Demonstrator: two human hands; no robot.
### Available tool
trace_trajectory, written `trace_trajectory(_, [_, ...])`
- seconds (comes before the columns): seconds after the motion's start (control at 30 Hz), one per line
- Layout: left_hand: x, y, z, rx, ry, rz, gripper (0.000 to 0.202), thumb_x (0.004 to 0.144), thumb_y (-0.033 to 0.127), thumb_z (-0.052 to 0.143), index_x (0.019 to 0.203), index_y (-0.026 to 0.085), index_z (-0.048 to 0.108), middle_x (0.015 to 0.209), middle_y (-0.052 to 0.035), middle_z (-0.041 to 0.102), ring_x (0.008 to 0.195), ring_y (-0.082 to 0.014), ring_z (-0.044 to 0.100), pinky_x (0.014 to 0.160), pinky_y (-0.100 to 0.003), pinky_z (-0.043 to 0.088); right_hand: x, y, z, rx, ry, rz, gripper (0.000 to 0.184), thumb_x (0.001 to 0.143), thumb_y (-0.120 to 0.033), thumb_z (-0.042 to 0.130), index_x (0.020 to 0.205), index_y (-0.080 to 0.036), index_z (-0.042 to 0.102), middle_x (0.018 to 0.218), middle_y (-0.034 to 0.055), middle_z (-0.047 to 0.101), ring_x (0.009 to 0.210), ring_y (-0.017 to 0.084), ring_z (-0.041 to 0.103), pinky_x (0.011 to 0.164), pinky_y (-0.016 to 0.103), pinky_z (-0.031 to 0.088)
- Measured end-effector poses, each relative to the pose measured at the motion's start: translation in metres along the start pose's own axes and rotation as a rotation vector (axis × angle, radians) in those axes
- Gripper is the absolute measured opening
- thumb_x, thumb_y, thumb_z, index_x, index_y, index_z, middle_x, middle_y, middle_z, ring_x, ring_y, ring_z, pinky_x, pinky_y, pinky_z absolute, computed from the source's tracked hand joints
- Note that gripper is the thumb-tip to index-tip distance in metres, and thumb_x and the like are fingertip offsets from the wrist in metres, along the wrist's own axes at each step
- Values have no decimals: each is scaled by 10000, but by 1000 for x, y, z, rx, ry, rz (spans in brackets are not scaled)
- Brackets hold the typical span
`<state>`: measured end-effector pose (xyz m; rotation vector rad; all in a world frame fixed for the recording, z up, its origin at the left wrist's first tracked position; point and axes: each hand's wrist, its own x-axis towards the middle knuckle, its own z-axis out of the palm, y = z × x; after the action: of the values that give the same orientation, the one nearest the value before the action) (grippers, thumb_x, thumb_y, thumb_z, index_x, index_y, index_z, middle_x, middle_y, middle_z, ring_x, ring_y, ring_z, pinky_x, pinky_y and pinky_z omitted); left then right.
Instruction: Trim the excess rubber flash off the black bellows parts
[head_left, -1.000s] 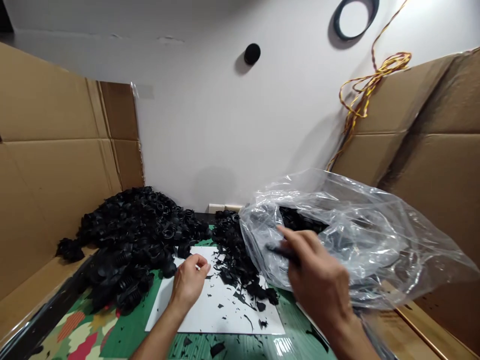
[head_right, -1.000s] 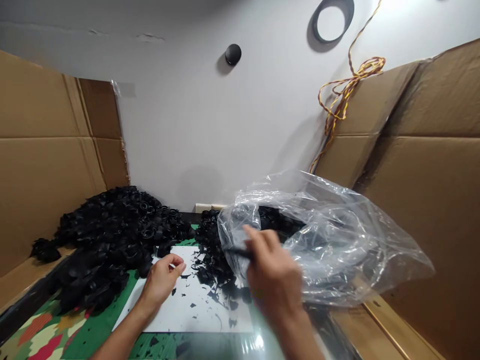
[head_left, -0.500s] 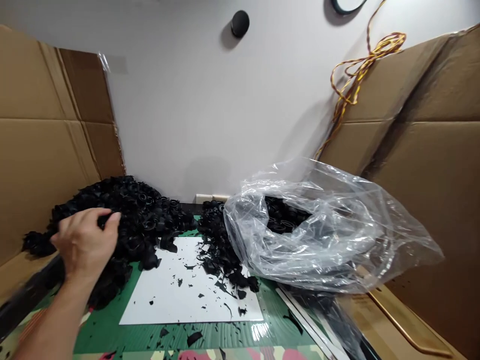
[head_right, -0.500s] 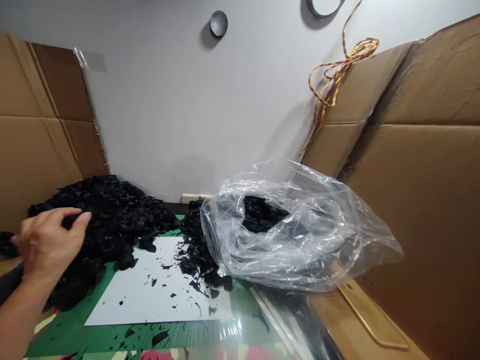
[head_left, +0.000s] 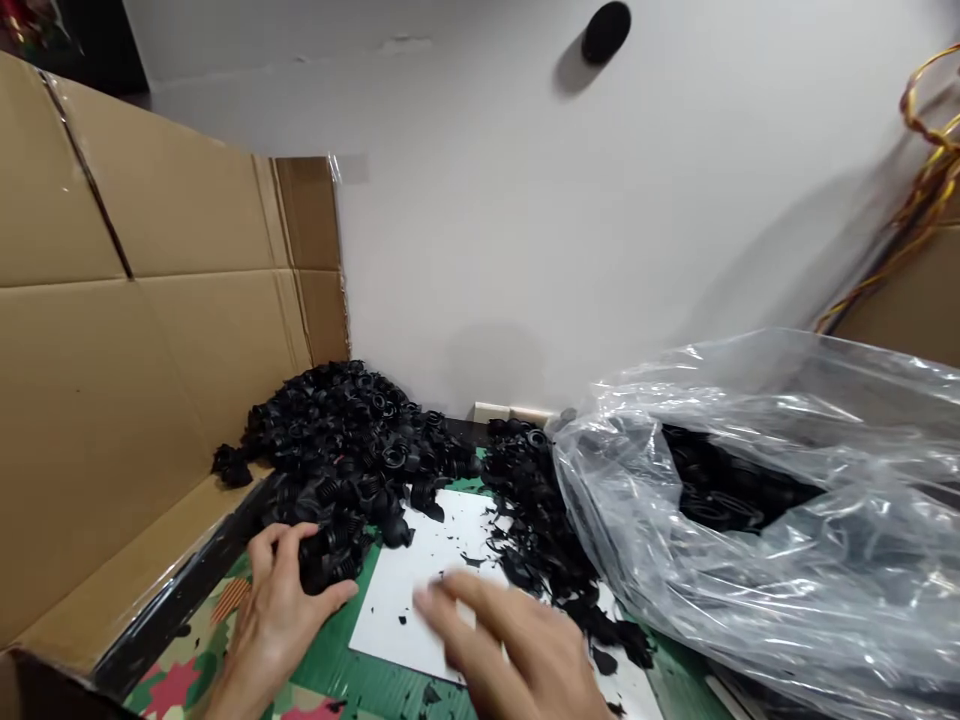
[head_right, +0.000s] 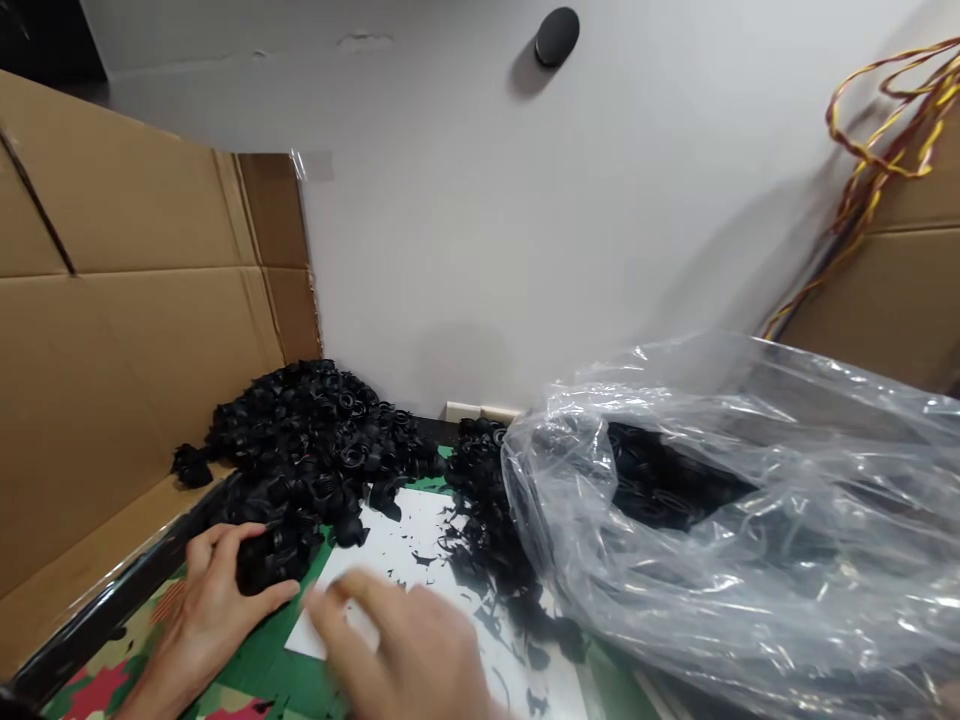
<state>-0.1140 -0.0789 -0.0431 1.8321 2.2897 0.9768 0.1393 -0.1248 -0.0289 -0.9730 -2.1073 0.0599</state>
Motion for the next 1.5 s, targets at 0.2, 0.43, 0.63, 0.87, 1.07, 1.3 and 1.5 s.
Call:
trace_trajectory(0.2, [-10,16,15,79,80,82,382,641,257,672,1018,231,619,1074,-65,436,710,-219,616,611,-371,529,81,26,55,53,-369,484,406,812,-218,619,1218,-229,600,1084,110,645,903,276,672,741,343,495])
trace_trajectory(0.43, [2,18,26,-232,146,192,120,709,334,619,707,222,660,903,-23,483,544,-133,571,536,-294,512,91,37,85,138,-343,540,326,788,-159,611,1114,-184,616,1100,92,625,975,240,634,805,303,462])
trace_trajectory(0.63, [12,64,36,-477,-40,320,179,744,281,582,585,210,538,747,-5,507,600,-153,548,549,-271,446,81,57,55,154,-271,584,262,786,-118,591,1033,-198,627,1060,64,627,990,207,611,824,264,431])
trace_trajectory(0.87, [11,112,58,-552,-217,500,160,724,142,548,593,207,483,708,13,482,646,-139,511,577,-240,408,59,92,25,79,-173,701,212,793,-124,545,987,-185,607,1030,78,610,944,229,605,779,297,413])
trace_trajectory(1.07, [14,124,74,-610,-441,721,158,685,117,585,590,198,488,720,14,478,632,-121,486,560,-223,402,45,107,9,16,-104,796,238,754,-103,562,974,-187,593,1010,81,613,945,229,605,791,298,413])
trace_trajectory(1.3, [25,116,60,-539,-583,813,94,686,118,611,747,189,617,864,-31,595,705,-147,563,640,-261,484,59,104,21,23,-120,827,233,813,-193,573,1046,-199,575,1004,68,659,920,219,622,735,280,412])
trace_trajectory(1.5, [1,95,18,-384,-408,972,222,828,88,495,947,197,648,992,-81,679,894,-186,639,779,-292,511,78,110,33,-10,-120,847,252,836,-220,577,1087,-209,554,1047,74,653,973,229,619,730,283,403])
